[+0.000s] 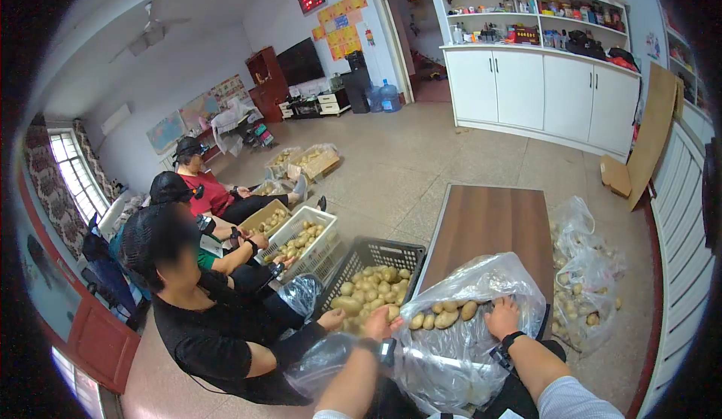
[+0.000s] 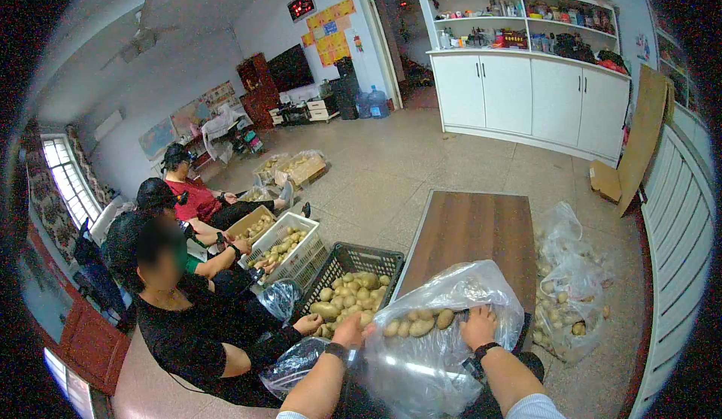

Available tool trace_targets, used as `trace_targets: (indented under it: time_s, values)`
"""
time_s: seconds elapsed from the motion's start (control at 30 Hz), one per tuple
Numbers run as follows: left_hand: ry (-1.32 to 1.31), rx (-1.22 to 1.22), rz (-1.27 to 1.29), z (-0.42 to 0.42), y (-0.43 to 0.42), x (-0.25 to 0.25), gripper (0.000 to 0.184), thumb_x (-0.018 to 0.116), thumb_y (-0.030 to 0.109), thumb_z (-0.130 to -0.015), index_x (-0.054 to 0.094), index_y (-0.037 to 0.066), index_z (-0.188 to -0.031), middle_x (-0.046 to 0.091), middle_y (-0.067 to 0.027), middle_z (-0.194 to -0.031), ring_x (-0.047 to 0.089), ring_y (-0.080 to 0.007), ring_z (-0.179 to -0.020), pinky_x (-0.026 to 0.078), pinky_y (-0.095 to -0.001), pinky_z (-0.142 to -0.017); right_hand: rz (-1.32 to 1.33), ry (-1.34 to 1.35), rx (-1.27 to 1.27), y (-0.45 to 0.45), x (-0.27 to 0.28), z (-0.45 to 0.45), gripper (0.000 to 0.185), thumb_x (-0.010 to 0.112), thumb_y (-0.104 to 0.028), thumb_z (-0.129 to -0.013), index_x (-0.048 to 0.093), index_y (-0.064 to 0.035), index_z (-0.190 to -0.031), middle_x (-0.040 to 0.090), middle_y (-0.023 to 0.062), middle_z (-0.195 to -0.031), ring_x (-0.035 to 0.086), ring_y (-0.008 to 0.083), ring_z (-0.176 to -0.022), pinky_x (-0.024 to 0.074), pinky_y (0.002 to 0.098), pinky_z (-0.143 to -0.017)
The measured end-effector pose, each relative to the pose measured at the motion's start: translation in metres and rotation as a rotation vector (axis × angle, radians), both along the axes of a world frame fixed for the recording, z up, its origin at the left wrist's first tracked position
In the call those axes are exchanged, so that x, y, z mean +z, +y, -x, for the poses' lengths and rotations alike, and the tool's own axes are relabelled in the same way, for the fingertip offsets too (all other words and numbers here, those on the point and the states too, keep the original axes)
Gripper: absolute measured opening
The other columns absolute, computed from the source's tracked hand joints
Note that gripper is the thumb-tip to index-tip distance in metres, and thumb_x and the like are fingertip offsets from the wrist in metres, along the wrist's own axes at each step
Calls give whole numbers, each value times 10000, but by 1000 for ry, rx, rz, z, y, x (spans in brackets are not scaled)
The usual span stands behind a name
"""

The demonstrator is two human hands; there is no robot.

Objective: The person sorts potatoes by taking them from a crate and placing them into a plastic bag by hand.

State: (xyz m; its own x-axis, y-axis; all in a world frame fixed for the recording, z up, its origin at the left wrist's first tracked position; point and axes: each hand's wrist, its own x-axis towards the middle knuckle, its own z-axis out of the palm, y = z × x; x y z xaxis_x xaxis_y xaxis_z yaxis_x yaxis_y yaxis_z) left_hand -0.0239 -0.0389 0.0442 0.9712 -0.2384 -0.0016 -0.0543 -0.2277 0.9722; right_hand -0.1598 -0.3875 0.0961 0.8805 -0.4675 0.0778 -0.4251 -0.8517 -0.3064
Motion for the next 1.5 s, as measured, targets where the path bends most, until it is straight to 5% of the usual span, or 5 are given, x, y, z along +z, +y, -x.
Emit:
trace_targets:
  time_s: [0.17,0.9,1.0,1.07,1.5]
  values:
    - [-391,88,-607,0,16,4,397,681,379,-795,574,2,-856,604,-217,-865,571,-393,-807,489,-476,-736,22,61,-37,-1,1,2,652,720,-285,-712,473,-33,-1260,445,160,-1316,441,412,-1177,401,505,-966]
    - [-470,184,-828,-9,28,-15,491,652,488,-784,609,1,-743,608,-209,-823,589,-382,-777,474,-461,-701,-4,-5,328,14,-34,24,272,544,-61,-746,556,-24,-1015,494,229,-1142,491,480,-996,428,541,-865]
    - [-258,234,-477,-15,31,-28,491,628,490,-801,618,2,-754,616,-203,-833,598,-376,-800,482,-455,-717,-39,35,307,21,-24,27,272,544,-49,-733,558,-25,-1004,485,240,-1173,494,485,-1004,427,528,-886]
    - [-386,180,-819,-8,30,-12,497,602,496,-816,634,1,-783,619,-204,-837,606,-368,-813,485,-451,-720,-30,28,320,22,-25,28,280,547,-49,-735,560,-29,-1014,480,238,-1191,491,483,-1019,428,524,-891]
    - [-278,128,-1002,-2,35,8,519,545,506,-844,680,8,-784,664,-211,-817,646,-363,-747,507,-441,-680,23,100,387,26,-44,29,342,603,-79,-741,559,-48,-1078,474,209,-1229,501,450,-1024,444,490,-885]
